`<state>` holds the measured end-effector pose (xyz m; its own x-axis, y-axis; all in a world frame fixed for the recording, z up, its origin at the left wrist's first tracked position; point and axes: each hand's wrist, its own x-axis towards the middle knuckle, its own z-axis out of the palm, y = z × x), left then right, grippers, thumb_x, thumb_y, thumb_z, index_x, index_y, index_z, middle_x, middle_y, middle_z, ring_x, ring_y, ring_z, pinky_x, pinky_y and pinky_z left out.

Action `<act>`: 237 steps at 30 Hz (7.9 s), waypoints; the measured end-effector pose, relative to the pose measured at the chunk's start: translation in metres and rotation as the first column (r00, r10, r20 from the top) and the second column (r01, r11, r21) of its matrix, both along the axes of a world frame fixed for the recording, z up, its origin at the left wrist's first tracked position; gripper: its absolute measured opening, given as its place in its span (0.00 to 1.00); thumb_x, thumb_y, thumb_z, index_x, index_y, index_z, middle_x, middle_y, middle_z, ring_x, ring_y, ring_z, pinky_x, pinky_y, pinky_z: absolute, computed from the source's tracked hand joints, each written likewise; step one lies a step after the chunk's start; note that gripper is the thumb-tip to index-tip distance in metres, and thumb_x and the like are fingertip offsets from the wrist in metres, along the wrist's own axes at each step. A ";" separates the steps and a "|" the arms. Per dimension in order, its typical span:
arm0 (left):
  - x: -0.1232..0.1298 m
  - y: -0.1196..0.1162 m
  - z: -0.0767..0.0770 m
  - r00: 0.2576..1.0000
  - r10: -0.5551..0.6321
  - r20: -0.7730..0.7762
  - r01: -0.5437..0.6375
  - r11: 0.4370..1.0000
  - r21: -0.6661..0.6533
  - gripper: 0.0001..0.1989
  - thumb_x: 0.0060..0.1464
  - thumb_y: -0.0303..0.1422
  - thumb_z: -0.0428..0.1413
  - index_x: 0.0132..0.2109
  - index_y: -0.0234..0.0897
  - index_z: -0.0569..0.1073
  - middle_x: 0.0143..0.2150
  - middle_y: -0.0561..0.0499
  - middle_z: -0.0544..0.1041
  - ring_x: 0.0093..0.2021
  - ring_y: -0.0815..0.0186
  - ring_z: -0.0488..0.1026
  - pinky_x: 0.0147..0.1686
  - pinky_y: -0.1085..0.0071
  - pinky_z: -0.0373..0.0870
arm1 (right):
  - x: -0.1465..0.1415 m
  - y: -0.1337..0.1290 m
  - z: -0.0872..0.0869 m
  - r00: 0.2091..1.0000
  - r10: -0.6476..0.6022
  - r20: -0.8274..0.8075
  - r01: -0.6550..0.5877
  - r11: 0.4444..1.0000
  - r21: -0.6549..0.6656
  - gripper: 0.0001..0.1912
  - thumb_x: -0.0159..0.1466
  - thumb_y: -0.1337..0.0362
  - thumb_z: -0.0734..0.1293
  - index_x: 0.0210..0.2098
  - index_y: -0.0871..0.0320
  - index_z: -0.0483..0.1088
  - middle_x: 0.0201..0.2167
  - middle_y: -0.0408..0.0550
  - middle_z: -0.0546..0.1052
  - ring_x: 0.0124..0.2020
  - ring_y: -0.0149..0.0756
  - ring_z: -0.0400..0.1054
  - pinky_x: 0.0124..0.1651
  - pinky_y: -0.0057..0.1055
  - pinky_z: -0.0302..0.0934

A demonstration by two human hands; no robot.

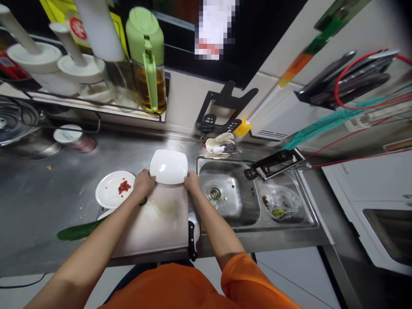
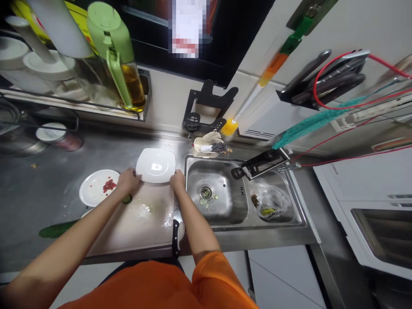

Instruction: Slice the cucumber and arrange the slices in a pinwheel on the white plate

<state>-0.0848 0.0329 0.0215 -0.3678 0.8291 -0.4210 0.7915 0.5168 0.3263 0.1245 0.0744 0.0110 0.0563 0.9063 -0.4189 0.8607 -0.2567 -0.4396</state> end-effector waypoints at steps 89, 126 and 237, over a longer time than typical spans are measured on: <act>-0.034 -0.118 0.014 0.983 -0.034 0.181 -0.010 0.972 0.237 0.11 0.49 0.42 0.54 0.32 0.40 0.74 0.26 0.54 0.75 0.28 0.67 0.69 0.31 0.73 0.63 | 0.033 -0.139 0.051 0.979 0.142 0.148 -0.142 0.990 -0.015 0.15 0.64 0.70 0.58 0.48 0.62 0.68 0.42 0.57 0.74 0.43 0.40 0.69 0.41 0.29 0.55; 0.035 -0.078 0.036 0.226 0.487 0.844 -0.308 0.857 -0.413 0.23 0.30 0.35 0.68 0.37 0.32 0.76 0.24 0.51 0.74 0.20 0.76 0.63 0.17 0.80 0.50 | -0.004 -0.107 0.057 0.847 0.316 -0.429 -0.212 0.939 0.272 0.06 0.59 0.68 0.66 0.30 0.55 0.76 0.28 0.42 0.78 0.34 0.33 0.67 0.44 0.30 0.58; -0.013 -0.130 0.008 0.991 -0.007 -0.134 0.019 0.996 0.091 0.19 0.58 0.38 0.47 0.52 0.41 0.74 0.48 0.42 0.75 0.42 0.57 0.73 0.38 0.67 0.64 | -0.003 -0.148 0.002 0.906 0.397 0.150 -0.421 0.797 0.433 0.14 0.63 0.72 0.60 0.44 0.57 0.74 0.39 0.53 0.73 0.42 0.43 0.57 0.42 0.36 0.56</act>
